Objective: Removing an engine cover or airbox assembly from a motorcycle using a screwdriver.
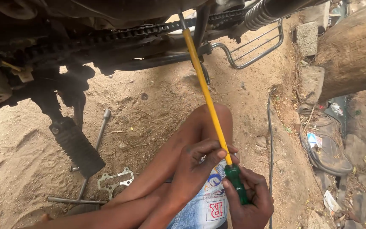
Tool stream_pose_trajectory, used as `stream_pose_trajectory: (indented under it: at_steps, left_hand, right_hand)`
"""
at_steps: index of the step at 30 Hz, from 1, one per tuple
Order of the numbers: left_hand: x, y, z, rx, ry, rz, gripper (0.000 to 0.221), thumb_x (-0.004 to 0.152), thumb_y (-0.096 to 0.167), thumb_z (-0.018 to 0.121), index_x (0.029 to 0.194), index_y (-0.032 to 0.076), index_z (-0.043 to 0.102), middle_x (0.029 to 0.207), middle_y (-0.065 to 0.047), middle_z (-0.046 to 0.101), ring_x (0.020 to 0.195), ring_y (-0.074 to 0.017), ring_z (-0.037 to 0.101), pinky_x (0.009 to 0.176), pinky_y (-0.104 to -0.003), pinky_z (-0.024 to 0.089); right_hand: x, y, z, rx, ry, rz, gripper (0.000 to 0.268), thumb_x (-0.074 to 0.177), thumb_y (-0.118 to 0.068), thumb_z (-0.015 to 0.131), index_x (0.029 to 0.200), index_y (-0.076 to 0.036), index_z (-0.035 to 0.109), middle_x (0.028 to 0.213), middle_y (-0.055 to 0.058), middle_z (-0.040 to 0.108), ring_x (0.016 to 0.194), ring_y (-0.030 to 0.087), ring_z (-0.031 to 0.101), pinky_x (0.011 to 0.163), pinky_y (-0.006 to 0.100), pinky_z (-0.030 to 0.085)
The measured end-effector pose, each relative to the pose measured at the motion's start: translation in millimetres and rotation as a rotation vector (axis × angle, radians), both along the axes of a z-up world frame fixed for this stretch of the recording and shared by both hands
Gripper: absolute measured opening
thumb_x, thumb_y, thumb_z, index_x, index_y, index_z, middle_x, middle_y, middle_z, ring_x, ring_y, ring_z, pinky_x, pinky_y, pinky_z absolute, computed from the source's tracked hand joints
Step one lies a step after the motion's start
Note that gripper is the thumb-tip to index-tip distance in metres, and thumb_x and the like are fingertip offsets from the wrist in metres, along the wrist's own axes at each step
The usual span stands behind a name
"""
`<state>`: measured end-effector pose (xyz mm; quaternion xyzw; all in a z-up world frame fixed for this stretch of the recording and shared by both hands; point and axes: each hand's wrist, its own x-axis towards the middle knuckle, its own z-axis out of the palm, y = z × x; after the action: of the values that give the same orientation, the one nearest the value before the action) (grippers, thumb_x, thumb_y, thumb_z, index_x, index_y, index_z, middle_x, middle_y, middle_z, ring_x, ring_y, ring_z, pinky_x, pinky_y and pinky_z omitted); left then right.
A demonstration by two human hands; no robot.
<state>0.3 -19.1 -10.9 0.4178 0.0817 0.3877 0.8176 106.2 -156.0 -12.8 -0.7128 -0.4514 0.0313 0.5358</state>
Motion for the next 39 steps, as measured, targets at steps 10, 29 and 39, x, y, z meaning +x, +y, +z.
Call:
stream_pose_trajectory:
  at_steps: [10,29,39]
  left_hand:
    - [4,0,-3,0.01,-0.076,-0.026,0.021,0.105,0.014,0.062,0.115,-0.002,0.07,0.101,-0.01,0.075,0.101,-0.0149,0.072,0.094,-0.029,0.059]
    - [7,-6,5,-0.057,-0.015,0.078,0.018,0.094,0.009,0.073,0.109,-0.002,0.072,0.093,-0.013,0.079,0.093,-0.0183,0.076,0.088,-0.032,0.058]
    - [14,-14,1,-0.054,-0.057,-0.021,0.016,0.095,0.01,0.072,0.106,-0.001,0.074,0.104,-0.012,0.079,0.1,-0.0168,0.074,0.094,-0.033,0.059]
  right_hand:
    - [42,-4,8,-0.071,1.532,0.585,0.043,0.102,-0.028,0.051,0.119,0.012,0.055,0.065,0.006,0.054,0.035,0.005,0.036,0.03,0.021,0.029]
    - [20,-13,25,-0.142,0.508,0.102,0.054,0.085,-0.011,0.074,0.134,0.005,0.059,0.1,0.02,0.076,0.078,0.009,0.071,0.061,0.02,0.056]
    - [29,-11,41,-0.069,0.815,0.648,0.061,0.092,-0.02,0.076,0.138,0.005,0.046,0.097,0.012,0.062,0.073,0.013,0.06,0.064,0.024,0.049]
